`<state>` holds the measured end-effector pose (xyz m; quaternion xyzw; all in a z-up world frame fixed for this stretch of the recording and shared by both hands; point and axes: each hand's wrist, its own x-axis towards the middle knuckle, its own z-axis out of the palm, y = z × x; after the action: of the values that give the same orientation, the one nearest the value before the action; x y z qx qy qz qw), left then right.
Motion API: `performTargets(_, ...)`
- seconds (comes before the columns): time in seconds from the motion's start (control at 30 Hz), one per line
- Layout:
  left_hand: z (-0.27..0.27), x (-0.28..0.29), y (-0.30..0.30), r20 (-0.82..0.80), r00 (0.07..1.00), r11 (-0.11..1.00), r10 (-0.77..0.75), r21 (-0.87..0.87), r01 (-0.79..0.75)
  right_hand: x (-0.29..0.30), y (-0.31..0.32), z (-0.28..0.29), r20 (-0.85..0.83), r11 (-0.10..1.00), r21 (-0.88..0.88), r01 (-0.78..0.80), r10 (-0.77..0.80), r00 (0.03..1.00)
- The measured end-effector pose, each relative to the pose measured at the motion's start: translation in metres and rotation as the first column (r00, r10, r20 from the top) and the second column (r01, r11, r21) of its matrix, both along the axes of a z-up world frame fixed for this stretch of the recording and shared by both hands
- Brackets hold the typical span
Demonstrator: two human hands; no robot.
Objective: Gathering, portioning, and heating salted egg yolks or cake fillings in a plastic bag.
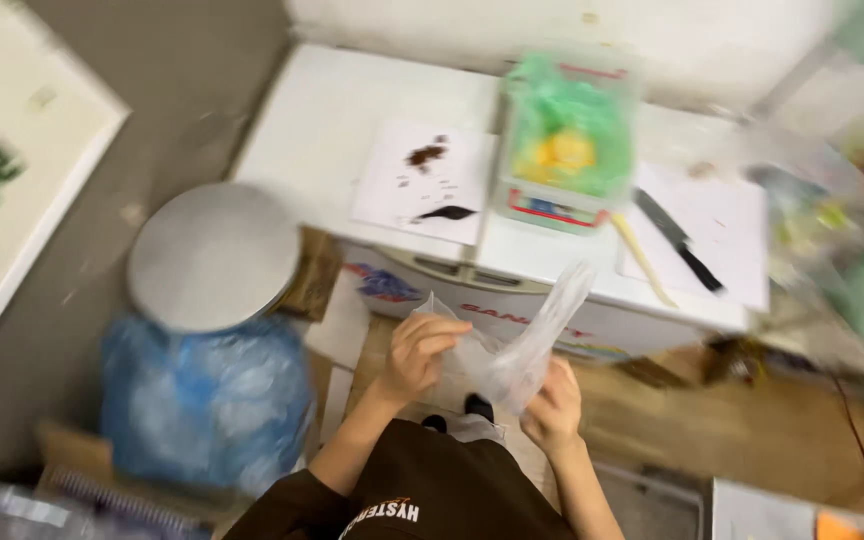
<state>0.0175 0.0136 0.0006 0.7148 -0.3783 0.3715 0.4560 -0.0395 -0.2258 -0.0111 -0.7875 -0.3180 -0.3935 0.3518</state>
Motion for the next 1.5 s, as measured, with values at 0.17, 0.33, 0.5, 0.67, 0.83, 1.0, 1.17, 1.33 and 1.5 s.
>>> performTargets(0.17, 0.023, -0.022, 0.05, -0.172, 0.861, 0.87, 0.478, 0.231, -0.437, 0.054, 0.029, -0.022, -0.551, 0.997, 0.082, -0.012, 0.055, 0.833)
performTargets(0.33, -0.078, -0.069, 0.142, -0.399, 0.444, 0.58, 0.802, 0.345, -0.738, 0.1, 0.088, -0.027, -0.78, 0.923, 0.377, -0.072, 0.359, 0.513)
performTargets(0.5, -0.188, -0.147, 0.21, -0.642, -0.306, -0.076, 0.703, 0.36, -0.93, 0.101, 0.179, -0.064, -0.536, 0.747, 0.398, -0.533, 0.661, 0.525)
performTargets(0.67, -0.152, -0.173, 0.214, -0.605, -0.269, -0.214, 0.75, 0.163, -0.963, 0.04, 0.313, -0.102, -0.569, 0.325, 0.088, -0.942, 0.792, 0.22)
performTargets(0.83, -0.155, -0.161, 0.238, -0.641, -0.208, -0.261, 0.739, 0.011, -0.965, 0.047, 0.386, -0.174, -0.595, 0.15, -0.463, -0.874, 0.678, 0.432)
performTargets(1.0, -0.164, -0.132, 0.247, -0.623, -0.43, -0.354, 0.654, 0.25, -0.901, 0.08, 0.392, -0.254, -0.652, -0.089, -0.757, -0.647, 0.168, 0.739)
performTargets(1.17, -0.212, -0.129, 0.298, -0.605, -0.535, -0.204, 0.591, 0.529, -0.824, 0.084, 0.383, -0.234, -0.656, -0.124, -0.754, -0.645, 0.074, 0.751)
performTargets(1.33, -0.233, -0.131, 0.314, -0.594, -0.601, -0.209, 0.535, 0.596, -0.775, 0.074, 0.357, -0.143, -0.738, -0.128, -0.675, -0.726, 0.126, 0.663)
performTargets(1.5, -0.088, -0.131, 0.243, -0.698, -0.357, -0.051, 0.621, 0.419, -0.906, 0.08, 0.348, -0.106, -0.785, 0.113, -0.171, -0.979, 0.585, 0.204)
